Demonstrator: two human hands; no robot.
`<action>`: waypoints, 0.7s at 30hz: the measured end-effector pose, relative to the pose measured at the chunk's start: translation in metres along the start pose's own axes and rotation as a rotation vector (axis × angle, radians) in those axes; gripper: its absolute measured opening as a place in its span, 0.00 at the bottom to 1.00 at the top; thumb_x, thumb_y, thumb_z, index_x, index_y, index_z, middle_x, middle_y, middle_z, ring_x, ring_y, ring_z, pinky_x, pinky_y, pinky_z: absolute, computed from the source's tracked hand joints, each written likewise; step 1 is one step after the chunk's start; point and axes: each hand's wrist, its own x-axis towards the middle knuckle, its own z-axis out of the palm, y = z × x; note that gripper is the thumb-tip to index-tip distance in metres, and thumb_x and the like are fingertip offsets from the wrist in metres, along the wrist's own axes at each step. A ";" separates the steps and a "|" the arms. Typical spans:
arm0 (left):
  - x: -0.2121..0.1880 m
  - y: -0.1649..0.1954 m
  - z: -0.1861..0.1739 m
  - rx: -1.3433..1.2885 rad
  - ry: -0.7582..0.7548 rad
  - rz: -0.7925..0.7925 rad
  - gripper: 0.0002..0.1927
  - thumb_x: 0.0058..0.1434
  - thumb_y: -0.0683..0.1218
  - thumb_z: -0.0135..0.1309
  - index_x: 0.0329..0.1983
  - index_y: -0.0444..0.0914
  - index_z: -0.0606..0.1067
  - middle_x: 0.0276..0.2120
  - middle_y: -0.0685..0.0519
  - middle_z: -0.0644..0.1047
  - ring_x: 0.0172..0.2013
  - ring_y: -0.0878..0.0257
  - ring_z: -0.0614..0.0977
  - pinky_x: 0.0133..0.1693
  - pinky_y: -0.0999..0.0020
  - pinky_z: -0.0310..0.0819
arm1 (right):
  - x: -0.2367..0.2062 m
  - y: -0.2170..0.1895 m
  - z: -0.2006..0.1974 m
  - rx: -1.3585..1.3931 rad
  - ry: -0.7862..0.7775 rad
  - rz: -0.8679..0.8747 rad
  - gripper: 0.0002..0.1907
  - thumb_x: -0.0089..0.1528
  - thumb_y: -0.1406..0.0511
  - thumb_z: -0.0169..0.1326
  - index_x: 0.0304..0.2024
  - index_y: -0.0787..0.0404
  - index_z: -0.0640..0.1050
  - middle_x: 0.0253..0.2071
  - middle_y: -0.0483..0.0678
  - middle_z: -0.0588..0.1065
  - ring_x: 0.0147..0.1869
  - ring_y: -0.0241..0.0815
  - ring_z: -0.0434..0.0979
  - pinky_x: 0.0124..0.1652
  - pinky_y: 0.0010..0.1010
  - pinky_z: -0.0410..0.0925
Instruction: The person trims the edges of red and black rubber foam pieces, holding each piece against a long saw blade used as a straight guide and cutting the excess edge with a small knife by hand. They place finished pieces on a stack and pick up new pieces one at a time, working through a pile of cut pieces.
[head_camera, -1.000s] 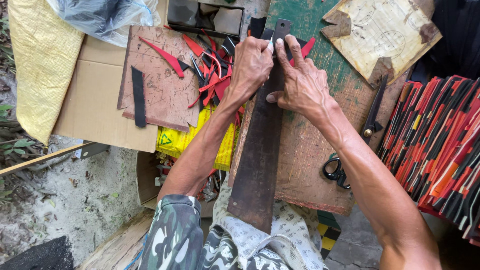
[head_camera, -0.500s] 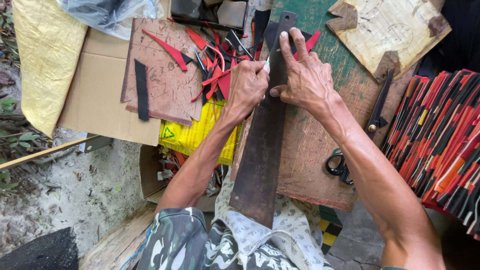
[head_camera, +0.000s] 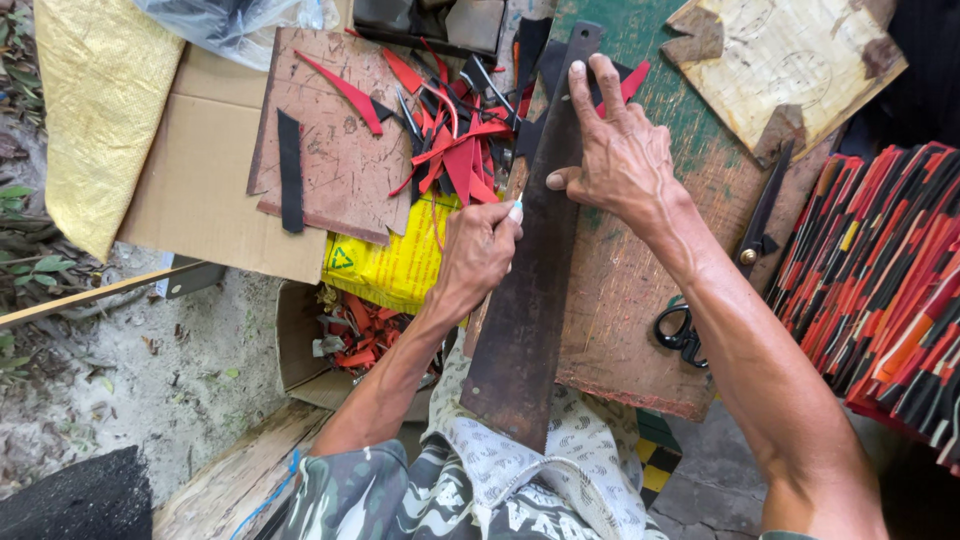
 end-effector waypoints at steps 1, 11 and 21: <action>-0.002 0.001 0.000 -0.041 -0.013 -0.054 0.15 0.68 0.44 0.50 0.30 0.31 0.78 0.13 0.51 0.72 0.16 0.66 0.77 0.20 0.67 0.69 | -0.001 -0.001 0.001 0.011 -0.005 0.000 0.68 0.44 0.49 0.75 0.77 0.58 0.51 0.77 0.56 0.48 0.57 0.67 0.73 0.44 0.58 0.71; 0.026 0.006 -0.011 -0.317 0.108 0.116 0.15 0.70 0.46 0.52 0.51 0.31 0.80 0.31 0.51 0.81 0.23 0.69 0.82 0.22 0.73 0.81 | 0.002 0.009 0.001 0.062 -0.001 -0.046 0.67 0.45 0.48 0.74 0.76 0.58 0.50 0.77 0.56 0.47 0.62 0.65 0.71 0.50 0.54 0.71; 0.123 0.023 0.022 -0.131 0.090 0.217 0.16 0.70 0.46 0.49 0.31 0.33 0.79 0.13 0.54 0.75 0.14 0.68 0.79 0.16 0.71 0.72 | -0.002 0.010 0.004 0.076 0.034 -0.048 0.66 0.45 0.51 0.74 0.77 0.56 0.50 0.77 0.55 0.48 0.60 0.65 0.72 0.50 0.53 0.71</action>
